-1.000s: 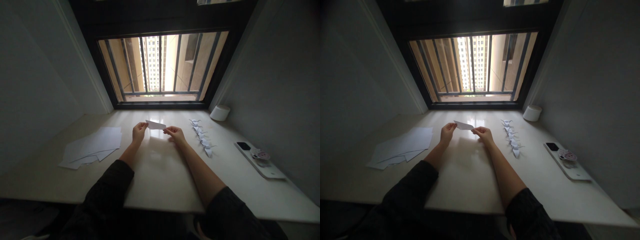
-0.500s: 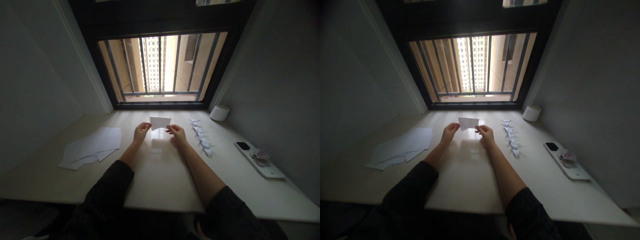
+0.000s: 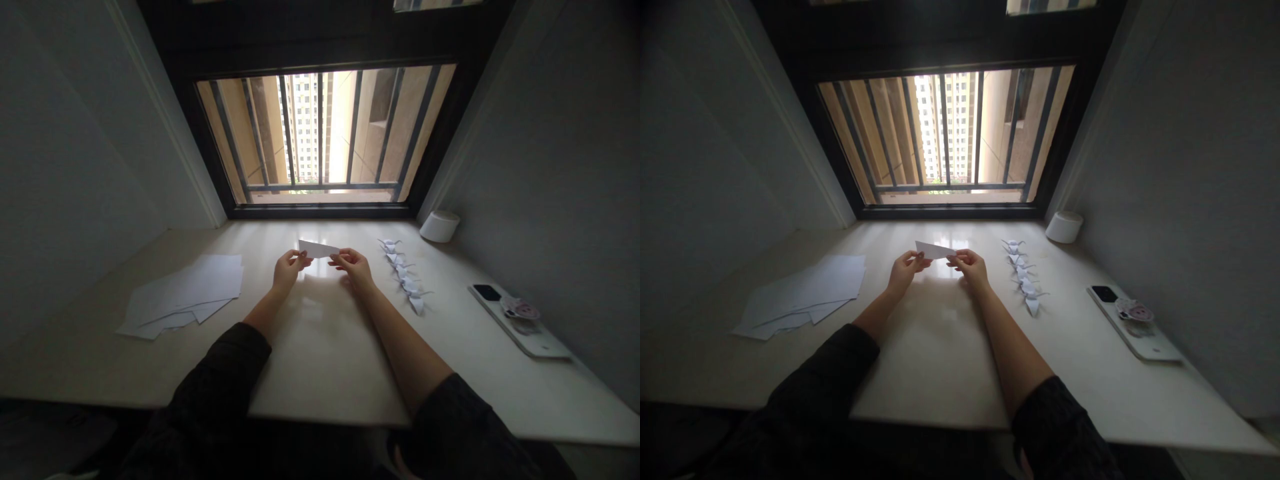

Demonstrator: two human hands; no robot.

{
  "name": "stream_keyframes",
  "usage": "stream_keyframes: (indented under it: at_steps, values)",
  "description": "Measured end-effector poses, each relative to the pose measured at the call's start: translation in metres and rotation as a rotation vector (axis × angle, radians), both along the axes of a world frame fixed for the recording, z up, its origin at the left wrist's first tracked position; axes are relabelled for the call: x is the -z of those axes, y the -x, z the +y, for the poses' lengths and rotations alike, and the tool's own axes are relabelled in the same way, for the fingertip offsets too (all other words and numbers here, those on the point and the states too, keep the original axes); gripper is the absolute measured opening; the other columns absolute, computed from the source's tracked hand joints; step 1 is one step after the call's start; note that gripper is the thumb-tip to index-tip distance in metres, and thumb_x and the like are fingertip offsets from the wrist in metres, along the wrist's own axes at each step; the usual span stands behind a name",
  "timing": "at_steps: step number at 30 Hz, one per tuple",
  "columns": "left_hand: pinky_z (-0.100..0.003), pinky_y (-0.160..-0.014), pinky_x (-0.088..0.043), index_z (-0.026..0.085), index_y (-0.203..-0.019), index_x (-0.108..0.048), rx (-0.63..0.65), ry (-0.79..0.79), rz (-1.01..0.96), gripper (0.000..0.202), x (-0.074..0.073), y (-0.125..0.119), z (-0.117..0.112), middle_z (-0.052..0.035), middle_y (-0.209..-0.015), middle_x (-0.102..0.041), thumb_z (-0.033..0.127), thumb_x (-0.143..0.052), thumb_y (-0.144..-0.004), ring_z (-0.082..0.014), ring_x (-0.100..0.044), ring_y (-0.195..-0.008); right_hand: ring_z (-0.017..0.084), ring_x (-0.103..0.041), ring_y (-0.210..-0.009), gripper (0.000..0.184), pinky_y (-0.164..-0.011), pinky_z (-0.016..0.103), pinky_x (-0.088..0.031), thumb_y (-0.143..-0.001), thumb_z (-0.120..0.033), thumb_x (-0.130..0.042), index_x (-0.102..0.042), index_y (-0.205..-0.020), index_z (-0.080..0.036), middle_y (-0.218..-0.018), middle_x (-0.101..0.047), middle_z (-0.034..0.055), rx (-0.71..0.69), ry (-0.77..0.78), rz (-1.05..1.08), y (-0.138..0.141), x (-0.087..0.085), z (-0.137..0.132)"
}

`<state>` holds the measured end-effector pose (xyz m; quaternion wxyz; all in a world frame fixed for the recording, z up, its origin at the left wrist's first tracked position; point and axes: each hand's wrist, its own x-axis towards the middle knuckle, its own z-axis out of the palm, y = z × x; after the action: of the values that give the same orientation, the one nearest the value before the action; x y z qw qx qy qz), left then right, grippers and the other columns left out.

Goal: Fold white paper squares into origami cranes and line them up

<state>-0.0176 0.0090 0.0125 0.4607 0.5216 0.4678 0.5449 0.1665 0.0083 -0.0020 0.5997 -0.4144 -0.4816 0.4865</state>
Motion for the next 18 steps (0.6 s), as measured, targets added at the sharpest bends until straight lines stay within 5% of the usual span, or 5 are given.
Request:
stream_keyframes:
  at_steps: [11, 18]
  values:
    - [-0.033, -0.081, -0.050, 0.014, -0.078, -0.060, -0.081, 0.000, -0.225, 0.037, -0.006, -0.010, -0.006, -0.0068, -0.080, -0.069, 0.047, -0.071, -0.064, -0.0190, -0.066, -0.084, 0.022, -0.066, -0.074, 0.039, -0.060, 0.029, -0.046, -0.059, -0.054, -0.073, -0.056, -0.056, -0.019, -0.061, -0.065, 0.0040, 0.153, -0.004, 0.033, 0.006, -0.001, -0.001]
    - [-0.036, -0.080, -0.052, 0.019, -0.115, -0.051, -0.002, 0.069, -0.270, 0.060, -0.011, -0.010, -0.010, -0.0102, -0.097, -0.067, 0.038, -0.075, -0.064, -0.0208, -0.066, -0.087, 0.015, -0.058, -0.061, 0.039, -0.057, 0.027, -0.045, -0.055, -0.051, -0.075, -0.052, -0.054, -0.020, -0.056, -0.058, -0.0004, 0.166, -0.044, -0.004, 0.006, -0.001, -0.002]
